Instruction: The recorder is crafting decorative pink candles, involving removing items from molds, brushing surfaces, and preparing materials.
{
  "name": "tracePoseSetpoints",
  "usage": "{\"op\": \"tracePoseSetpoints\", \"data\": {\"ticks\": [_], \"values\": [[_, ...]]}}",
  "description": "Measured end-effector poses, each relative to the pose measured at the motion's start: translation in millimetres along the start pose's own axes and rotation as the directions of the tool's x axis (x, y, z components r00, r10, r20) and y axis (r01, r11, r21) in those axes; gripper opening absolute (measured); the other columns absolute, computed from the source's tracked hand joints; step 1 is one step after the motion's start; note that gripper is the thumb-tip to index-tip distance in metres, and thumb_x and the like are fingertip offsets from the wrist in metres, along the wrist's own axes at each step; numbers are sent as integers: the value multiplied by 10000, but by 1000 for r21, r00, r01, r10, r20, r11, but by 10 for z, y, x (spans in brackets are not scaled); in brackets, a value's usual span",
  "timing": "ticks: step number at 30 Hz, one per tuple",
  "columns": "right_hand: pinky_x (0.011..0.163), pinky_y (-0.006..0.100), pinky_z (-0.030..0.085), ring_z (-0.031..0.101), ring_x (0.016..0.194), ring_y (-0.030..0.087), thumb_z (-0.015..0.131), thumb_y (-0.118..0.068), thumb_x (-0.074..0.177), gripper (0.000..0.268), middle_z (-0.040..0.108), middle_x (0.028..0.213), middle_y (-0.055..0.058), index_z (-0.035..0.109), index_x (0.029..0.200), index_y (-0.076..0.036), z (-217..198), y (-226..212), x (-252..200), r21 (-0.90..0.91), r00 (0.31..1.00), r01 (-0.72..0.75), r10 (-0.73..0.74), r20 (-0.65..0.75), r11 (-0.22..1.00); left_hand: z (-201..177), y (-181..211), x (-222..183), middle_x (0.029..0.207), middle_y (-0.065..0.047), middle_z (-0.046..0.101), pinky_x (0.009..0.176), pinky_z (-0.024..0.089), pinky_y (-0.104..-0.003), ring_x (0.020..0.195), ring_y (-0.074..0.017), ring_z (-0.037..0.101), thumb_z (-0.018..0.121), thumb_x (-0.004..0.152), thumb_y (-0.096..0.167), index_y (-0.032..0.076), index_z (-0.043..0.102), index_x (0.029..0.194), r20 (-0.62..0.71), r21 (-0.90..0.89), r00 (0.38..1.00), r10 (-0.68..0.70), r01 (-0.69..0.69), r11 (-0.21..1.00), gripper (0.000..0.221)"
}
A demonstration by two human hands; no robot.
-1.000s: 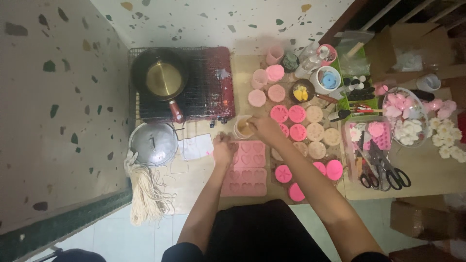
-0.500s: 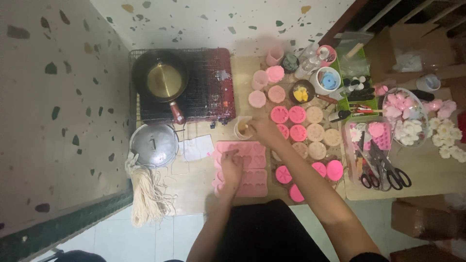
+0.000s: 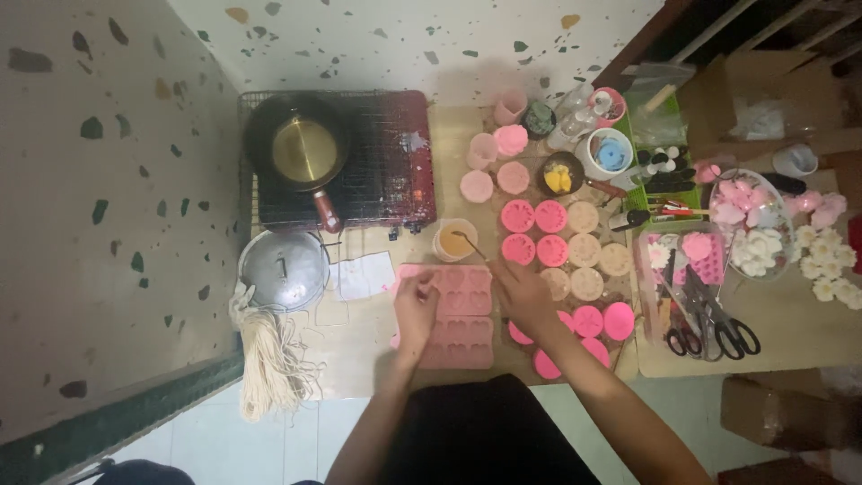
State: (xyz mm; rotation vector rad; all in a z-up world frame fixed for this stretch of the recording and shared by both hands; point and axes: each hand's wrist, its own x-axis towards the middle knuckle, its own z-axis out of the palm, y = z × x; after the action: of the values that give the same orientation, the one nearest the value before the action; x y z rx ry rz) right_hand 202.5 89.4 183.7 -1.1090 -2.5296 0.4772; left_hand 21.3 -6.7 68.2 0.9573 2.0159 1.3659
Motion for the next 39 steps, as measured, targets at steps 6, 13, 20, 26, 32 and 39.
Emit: {"op": "tracePoseSetpoints", "data": {"ticks": [6,13,20,26,32,39], "values": [[679,446,548,686,837,359,666,-34,886,292,694,992,148,693,1176,-56,248,225,-322,72,982,83,-69,-178,994,192,489,1189,902,-183,700,727,525,-399,782,-303,673,644,959,103,20,738,1083,-40,-8,991,124,-125,992,177],[725,453,560,690,889,392,638,33,868,372,702,1065,218,654,1239,18,560,465,-699,72,952,139,-113,-284,988,1470,18,2810,1026,-276,700,883,542,-465,1004,-412,692,612,948,147,-37,713,1126,211,146,955,206,-239,960,276],[790,459,593,708,968,403,686,12,807,403,693,1115,248,659,1209,10,667,481,-844,37,966,55,-43,-256,998,2389,-637,3479,1015,-304,682,875,506,-534,978,-465,644,681,823,228,-55,709,1003,433,404,840,327,-505,762,336],[781,423,604,716,954,378,682,73,850,384,713,1098,206,640,1228,24,768,460,-833,198,942,140,-70,-327,970,2591,-839,3470,976,-285,699,881,525,-538,951,-448,673,618,900,169,-30,722,972,351,372,906,238,-368,852,235],[832,438,597,706,978,384,687,50,847,353,687,1099,212,637,1196,23,728,319,-836,128,939,114,-65,-337,985,1787,231,2806,864,-253,713,763,551,-523,825,-417,705,596,858,142,51,695,1072,612,221,775,154,-355,908,253],[801,421,595,702,958,375,703,44,842,360,694,1077,209,664,1199,14,584,149,-774,170,963,70,-22,-268,983,2078,-360,2365,928,-205,734,768,579,-484,886,-376,725,641,832,141,44,780,911,739,453,668,87,-588,670,187]]}}
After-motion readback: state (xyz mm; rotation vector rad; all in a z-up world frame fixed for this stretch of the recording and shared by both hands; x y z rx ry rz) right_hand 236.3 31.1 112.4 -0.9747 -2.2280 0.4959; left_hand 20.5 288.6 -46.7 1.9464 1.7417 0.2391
